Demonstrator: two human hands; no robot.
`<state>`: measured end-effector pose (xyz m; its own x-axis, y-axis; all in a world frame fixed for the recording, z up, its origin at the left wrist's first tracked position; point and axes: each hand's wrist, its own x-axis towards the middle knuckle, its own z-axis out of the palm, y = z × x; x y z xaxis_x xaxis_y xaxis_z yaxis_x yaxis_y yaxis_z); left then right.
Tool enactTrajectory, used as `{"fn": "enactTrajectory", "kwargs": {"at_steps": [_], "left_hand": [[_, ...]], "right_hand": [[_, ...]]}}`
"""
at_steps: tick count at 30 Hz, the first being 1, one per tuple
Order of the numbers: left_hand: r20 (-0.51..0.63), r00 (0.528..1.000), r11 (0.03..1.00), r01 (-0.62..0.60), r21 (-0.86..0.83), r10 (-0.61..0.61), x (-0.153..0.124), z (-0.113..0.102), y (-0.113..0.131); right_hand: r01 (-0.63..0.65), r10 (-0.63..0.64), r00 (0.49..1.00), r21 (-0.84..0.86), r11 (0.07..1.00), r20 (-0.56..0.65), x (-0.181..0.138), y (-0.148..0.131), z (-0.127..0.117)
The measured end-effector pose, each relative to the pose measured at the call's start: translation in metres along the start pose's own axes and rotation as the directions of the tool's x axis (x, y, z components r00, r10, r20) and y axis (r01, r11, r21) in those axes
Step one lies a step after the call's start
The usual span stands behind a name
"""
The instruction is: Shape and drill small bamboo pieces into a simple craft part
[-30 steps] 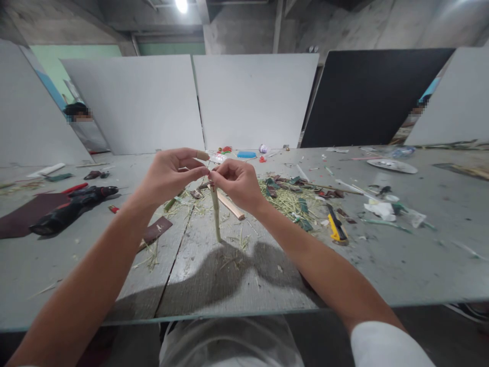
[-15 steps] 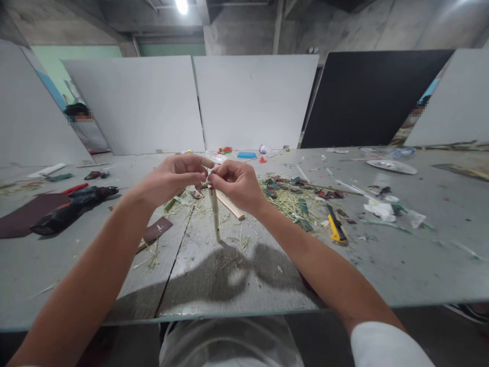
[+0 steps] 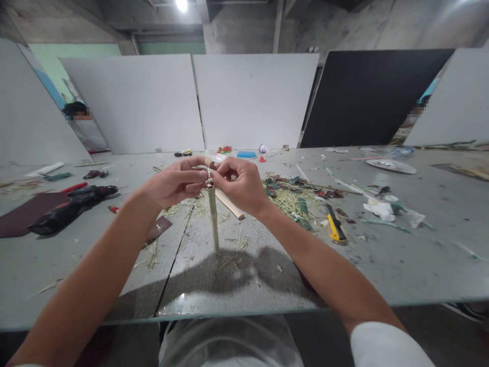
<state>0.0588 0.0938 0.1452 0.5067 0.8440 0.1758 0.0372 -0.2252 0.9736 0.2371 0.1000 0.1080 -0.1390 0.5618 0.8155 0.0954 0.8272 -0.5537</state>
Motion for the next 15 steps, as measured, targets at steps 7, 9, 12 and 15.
{"fn": "enactTrajectory", "kwargs": {"at_steps": [7, 9, 12, 15], "left_hand": [[-0.105, 0.994, 0.975, -0.010, 0.221, 0.034, 0.0009, -0.0002, -0.0009], [-0.119, 0.991, 0.966, -0.022, 0.256, 0.054, 0.0018, 0.0009, -0.0016], [-0.194, 0.971, 0.934, -0.064, 0.353, 0.140, 0.0021, 0.0047, -0.0023], [-0.284, 0.927, 0.895, -0.104, 0.433, 0.245, 0.0020, 0.0079, -0.0038]], "right_hand": [[-0.030, 0.030, 0.999, -0.015, 0.999, -0.023, 0.0015, -0.0023, -0.0046], [-0.035, 0.034, 0.999, -0.013, 0.999, -0.020, 0.0015, -0.0018, -0.0041], [-0.043, 0.043, 0.999, 0.002, 0.999, -0.008, 0.0010, -0.0016, -0.0017], [-0.062, 0.062, 0.998, 0.040, 0.997, 0.001, 0.0018, -0.0004, -0.0007]]}}
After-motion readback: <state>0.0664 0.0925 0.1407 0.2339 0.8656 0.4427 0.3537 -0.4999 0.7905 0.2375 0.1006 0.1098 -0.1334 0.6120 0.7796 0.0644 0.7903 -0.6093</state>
